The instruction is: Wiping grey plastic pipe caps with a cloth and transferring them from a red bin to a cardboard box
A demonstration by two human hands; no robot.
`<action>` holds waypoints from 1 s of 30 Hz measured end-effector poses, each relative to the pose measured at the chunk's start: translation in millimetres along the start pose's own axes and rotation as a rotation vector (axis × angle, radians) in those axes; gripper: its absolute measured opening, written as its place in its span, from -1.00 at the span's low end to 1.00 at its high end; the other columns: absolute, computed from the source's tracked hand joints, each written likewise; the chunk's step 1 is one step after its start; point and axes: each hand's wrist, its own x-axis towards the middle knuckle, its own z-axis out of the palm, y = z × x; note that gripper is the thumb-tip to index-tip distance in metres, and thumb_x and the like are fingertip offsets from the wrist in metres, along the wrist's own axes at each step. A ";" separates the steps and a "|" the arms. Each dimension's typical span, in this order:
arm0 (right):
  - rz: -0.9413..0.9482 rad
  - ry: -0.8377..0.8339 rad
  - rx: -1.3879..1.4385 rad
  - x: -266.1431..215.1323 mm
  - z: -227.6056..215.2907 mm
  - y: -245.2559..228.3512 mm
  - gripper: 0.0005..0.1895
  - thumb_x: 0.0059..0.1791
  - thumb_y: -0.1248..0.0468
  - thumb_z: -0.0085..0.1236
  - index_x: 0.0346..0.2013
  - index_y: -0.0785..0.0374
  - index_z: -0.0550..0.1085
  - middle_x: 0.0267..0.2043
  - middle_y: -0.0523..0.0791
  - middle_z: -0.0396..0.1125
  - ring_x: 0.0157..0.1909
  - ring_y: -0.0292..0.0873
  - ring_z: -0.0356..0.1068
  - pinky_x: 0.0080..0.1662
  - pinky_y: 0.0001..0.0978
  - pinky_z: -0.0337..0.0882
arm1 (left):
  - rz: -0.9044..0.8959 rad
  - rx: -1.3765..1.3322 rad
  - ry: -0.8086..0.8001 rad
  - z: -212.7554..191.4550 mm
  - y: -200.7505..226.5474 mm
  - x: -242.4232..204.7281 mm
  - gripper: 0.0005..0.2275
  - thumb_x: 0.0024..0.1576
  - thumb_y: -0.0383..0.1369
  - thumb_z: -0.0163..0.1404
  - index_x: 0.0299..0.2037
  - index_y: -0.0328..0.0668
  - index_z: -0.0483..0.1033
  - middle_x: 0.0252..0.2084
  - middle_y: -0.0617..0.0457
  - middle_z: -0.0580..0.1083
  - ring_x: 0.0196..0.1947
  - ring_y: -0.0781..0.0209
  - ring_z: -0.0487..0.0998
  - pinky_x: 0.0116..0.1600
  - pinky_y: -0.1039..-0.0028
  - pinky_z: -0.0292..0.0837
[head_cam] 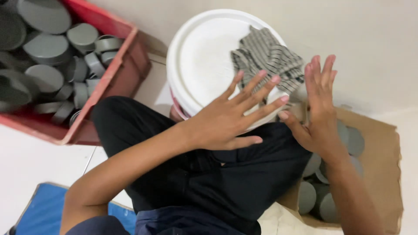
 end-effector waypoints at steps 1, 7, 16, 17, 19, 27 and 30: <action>-0.034 -0.009 0.011 20.7 10.0 -8.8 -0.28 0.07 0.04 -0.19 0.38 0.14 -0.27 0.46 -0.04 -0.46 0.47 0.10 -0.62 0.38 0.26 -0.48 | -0.035 0.012 0.003 -0.7 -12.4 -20.4 -0.38 0.31 0.16 -0.38 0.38 -0.04 -0.27 0.37 -0.18 -0.31 0.38 -0.14 -0.35 0.37 0.02 -0.44; -0.378 -0.185 -0.045 143.1 85.2 -67.2 -0.17 0.07 -0.08 -0.09 0.37 0.15 -0.30 0.46 -0.12 -0.47 0.47 0.11 -0.58 0.38 0.25 -0.47 | -0.413 -0.016 0.078 -9.1 -85.3 -136.9 -0.32 0.21 0.08 -0.23 0.36 -0.11 -0.27 0.38 -0.20 -0.31 0.37 -0.13 -0.39 0.36 -0.01 -0.47; -0.817 -0.311 -0.382 263.6 222.2 -124.3 -0.21 0.02 -0.15 -0.30 0.30 0.43 -0.02 0.37 0.13 -0.20 0.38 0.18 -0.36 0.24 0.24 -0.23 | -0.900 0.119 0.062 20.1 -188.3 -290.5 -0.22 0.07 0.02 -0.08 0.35 -0.18 -0.26 0.36 -0.28 -0.27 0.34 -0.25 -0.34 0.28 -0.19 -0.40; -0.856 -0.303 -0.396 270.2 239.4 -125.3 -0.20 -0.02 -0.13 -0.21 0.30 0.41 0.01 0.38 0.11 -0.20 0.39 0.16 -0.33 0.25 0.21 -0.23 | -0.953 0.112 0.041 23.8 -195.8 -306.0 -0.18 0.03 0.06 -0.07 0.36 -0.19 -0.26 0.35 -0.28 -0.30 0.34 -0.26 -0.36 0.28 -0.20 -0.40; -0.913 -0.288 -0.399 283.4 270.0 -131.3 -0.19 -0.05 -0.11 -0.12 0.30 0.39 0.04 0.38 0.08 -0.19 0.40 0.14 -0.30 0.26 0.19 -0.23 | -1.023 0.115 0.016 27.7 -207.3 -333.8 -0.14 -0.02 0.09 -0.06 0.36 -0.19 -0.26 0.35 -0.28 -0.33 0.34 -0.27 -0.37 0.27 -0.22 -0.39; -0.974 -0.285 -0.345 329.3 353.8 -173.8 -0.15 -0.07 -0.11 -0.12 0.30 0.44 -0.01 0.38 0.13 -0.19 0.40 0.14 -0.38 0.28 0.17 -0.27 | -1.293 0.126 -0.044 -4.8 -227.7 -385.6 0.02 -0.16 0.18 -0.08 0.35 -0.36 -0.33 0.34 -0.31 -0.38 0.34 -0.19 -0.47 0.28 -0.22 -0.56; -0.959 -0.269 -0.297 340.1 374.2 -188.9 -0.16 -0.05 -0.09 -0.10 0.29 0.46 -0.02 0.37 0.15 -0.20 0.38 0.16 -0.38 0.27 0.17 -0.23 | -1.476 0.280 0.082 11.2 -259.1 -407.7 0.13 -0.29 0.33 -0.14 0.34 -0.43 -0.24 0.37 -0.40 -0.14 0.35 -0.25 -0.32 0.25 -0.12 -0.64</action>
